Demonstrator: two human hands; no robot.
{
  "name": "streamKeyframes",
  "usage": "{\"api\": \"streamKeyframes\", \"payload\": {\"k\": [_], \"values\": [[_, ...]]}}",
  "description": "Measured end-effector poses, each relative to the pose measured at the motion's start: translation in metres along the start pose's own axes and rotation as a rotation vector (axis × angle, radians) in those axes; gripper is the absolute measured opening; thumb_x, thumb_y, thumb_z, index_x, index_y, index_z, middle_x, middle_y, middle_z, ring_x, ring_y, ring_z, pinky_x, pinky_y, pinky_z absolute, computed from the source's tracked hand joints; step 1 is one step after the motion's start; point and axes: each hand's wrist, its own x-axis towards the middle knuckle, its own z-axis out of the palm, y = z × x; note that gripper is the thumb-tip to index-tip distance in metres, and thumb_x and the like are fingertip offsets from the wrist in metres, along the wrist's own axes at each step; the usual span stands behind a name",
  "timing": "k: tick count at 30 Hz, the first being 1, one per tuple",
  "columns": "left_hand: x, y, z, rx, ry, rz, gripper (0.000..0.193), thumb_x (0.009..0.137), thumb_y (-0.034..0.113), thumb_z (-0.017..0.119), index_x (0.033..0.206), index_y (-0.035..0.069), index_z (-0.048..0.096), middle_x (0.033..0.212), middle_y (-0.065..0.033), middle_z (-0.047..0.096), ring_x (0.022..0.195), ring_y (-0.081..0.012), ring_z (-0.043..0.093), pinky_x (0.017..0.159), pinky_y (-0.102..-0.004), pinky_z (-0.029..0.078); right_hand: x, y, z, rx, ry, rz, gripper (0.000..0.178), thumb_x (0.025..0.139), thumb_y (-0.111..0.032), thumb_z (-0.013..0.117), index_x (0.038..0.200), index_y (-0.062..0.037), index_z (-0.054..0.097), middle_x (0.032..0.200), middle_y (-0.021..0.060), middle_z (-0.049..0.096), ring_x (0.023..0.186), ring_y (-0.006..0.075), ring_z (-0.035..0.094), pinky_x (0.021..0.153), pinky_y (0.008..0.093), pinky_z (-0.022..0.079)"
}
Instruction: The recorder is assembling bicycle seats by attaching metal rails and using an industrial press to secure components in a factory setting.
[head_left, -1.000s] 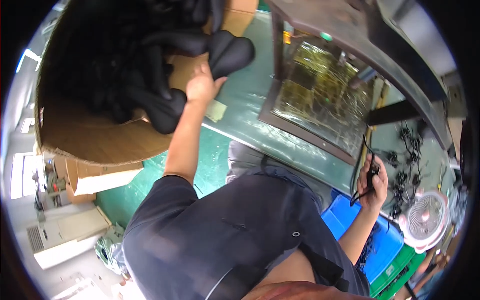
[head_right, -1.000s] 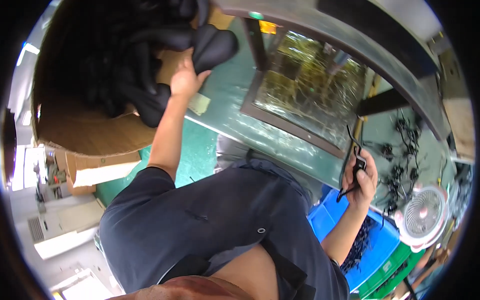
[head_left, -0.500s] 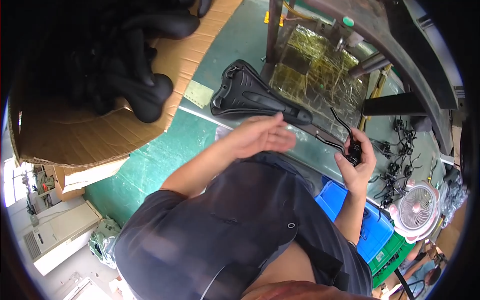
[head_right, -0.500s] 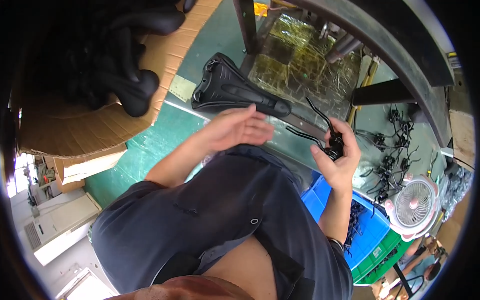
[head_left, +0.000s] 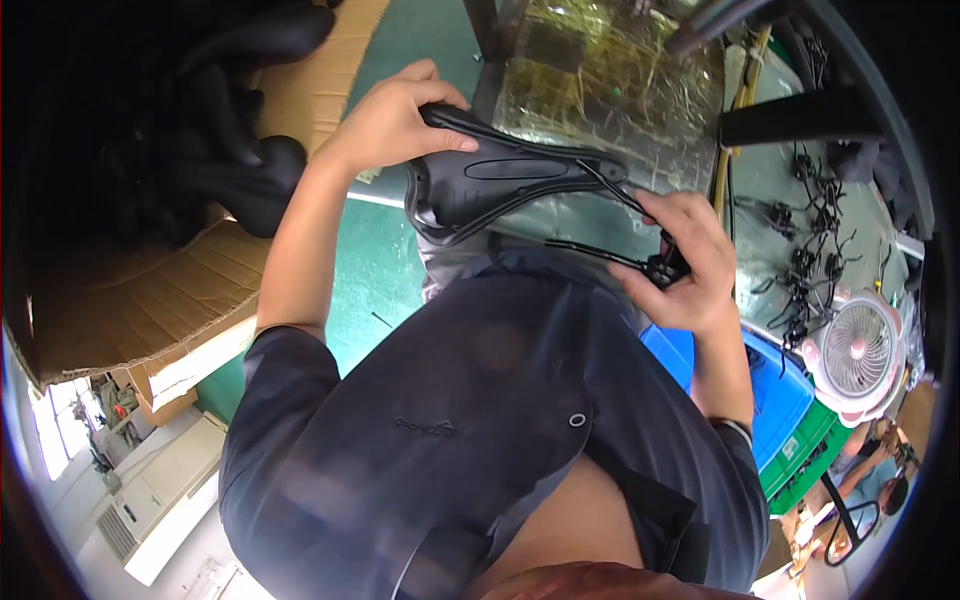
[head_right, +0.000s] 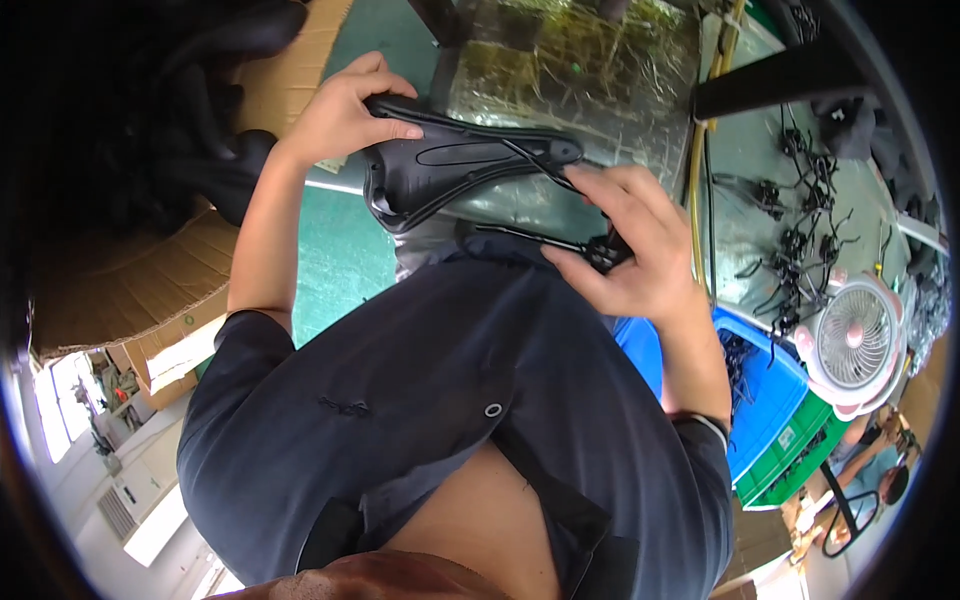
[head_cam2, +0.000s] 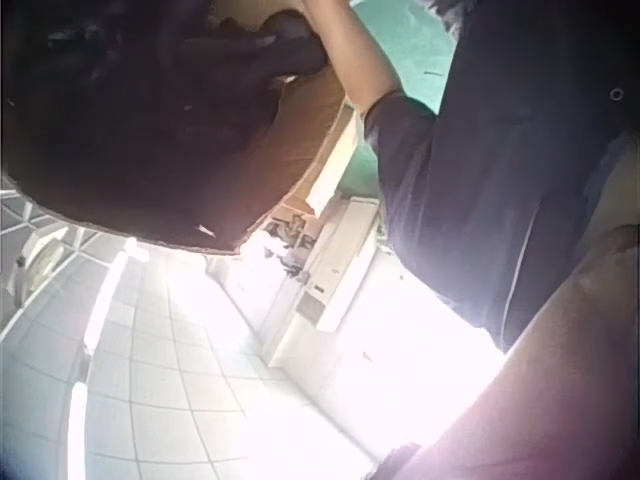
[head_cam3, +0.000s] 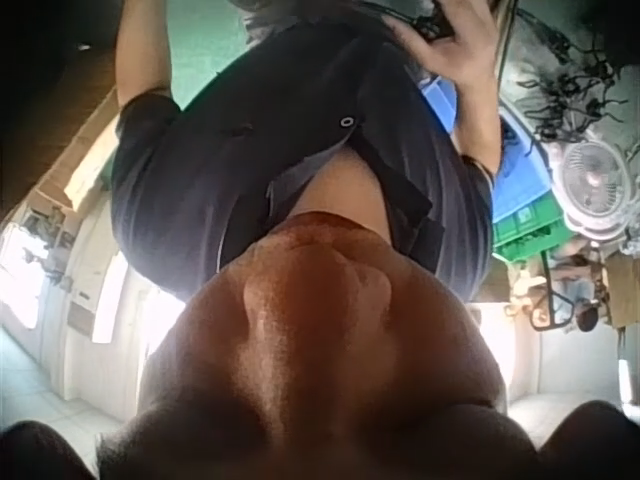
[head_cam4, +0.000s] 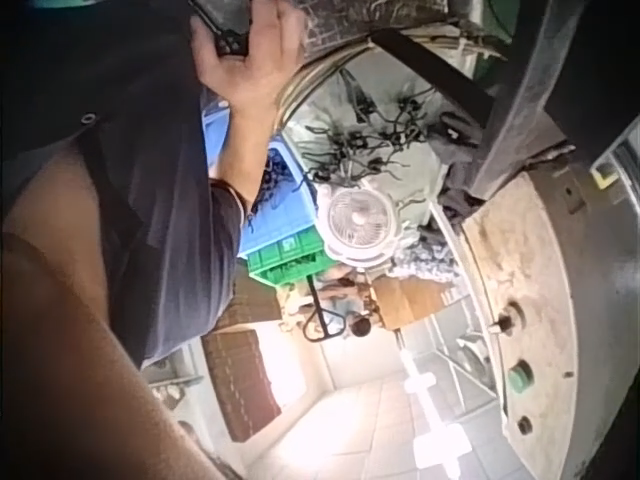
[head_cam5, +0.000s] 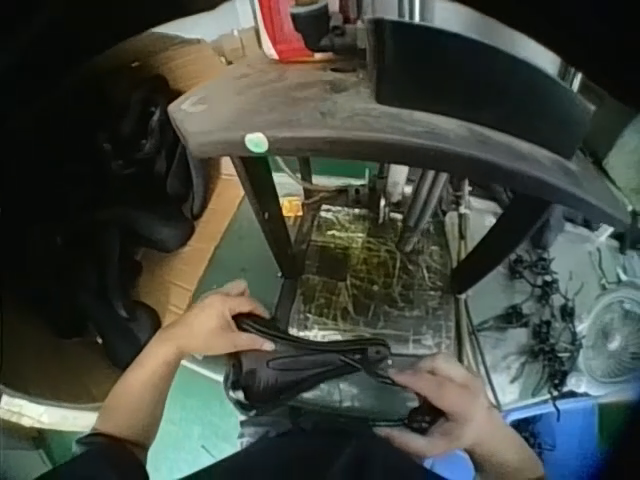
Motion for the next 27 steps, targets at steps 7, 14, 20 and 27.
{"api": "streamKeyframes", "payload": {"k": [7, 14, 20, 27], "values": [[-0.013, 0.068, 0.060, -0.739, 0.036, -0.105, 0.025, 0.097, 0.015, 0.081, 0.115, 0.002, 0.070, 0.127, -0.0054, 0.069, 0.118, -0.0134, 0.064, 0.099, -0.0302, 0.052, 0.005, 0.007, 0.001, 0.073, -0.129, -0.138, 0.065, 0.064, -0.016, 0.094, 0.124, 0.0007, 0.075, 0.101, 0.0126, 0.069, 0.078, 0.0285, 0.068, 0.066, 0.0365, 0.056], [-0.031, 0.072, 0.090, -1.050, -0.095, 0.044, 0.035, 0.105, 0.018, 0.071, 0.134, 0.002, 0.060, 0.134, -0.0096, 0.067, 0.126, -0.0168, 0.062, 0.108, -0.0334, 0.050, -0.013, 0.009, 0.004, 0.049, -0.228, -0.109, 0.067, 0.061, -0.017, 0.093, 0.124, -0.0010, 0.075, 0.099, 0.0108, 0.067, 0.074, 0.0264, 0.068, 0.060, 0.0357, 0.055], [-0.025, 0.063, 0.091, -1.121, -0.206, 0.071, 0.056, 0.103, 0.043, 0.068, 0.139, 0.003, 0.058, 0.135, -0.0092, 0.065, 0.131, -0.0192, 0.060, 0.111, -0.0332, 0.046, -0.016, 0.012, 0.003, 0.071, -0.307, -0.121, 0.067, 0.063, -0.017, 0.093, 0.124, 0.0051, 0.075, 0.102, 0.0164, 0.068, 0.078, 0.0295, 0.068, 0.064, 0.0358, 0.056], [-0.020, 0.068, 0.089, -1.152, -0.182, 0.196, 0.044, 0.101, 0.028, 0.069, 0.138, 0.004, 0.069, 0.129, -0.0063, 0.064, 0.125, -0.0198, 0.061, 0.107, -0.0321, 0.046, -0.017, 0.005, 0.002, 0.069, -0.275, -0.095, 0.068, 0.059, -0.016, 0.093, 0.124, -0.0012, 0.076, 0.100, 0.0102, 0.067, 0.075, 0.0273, 0.069, 0.061, 0.0359, 0.057]]}}
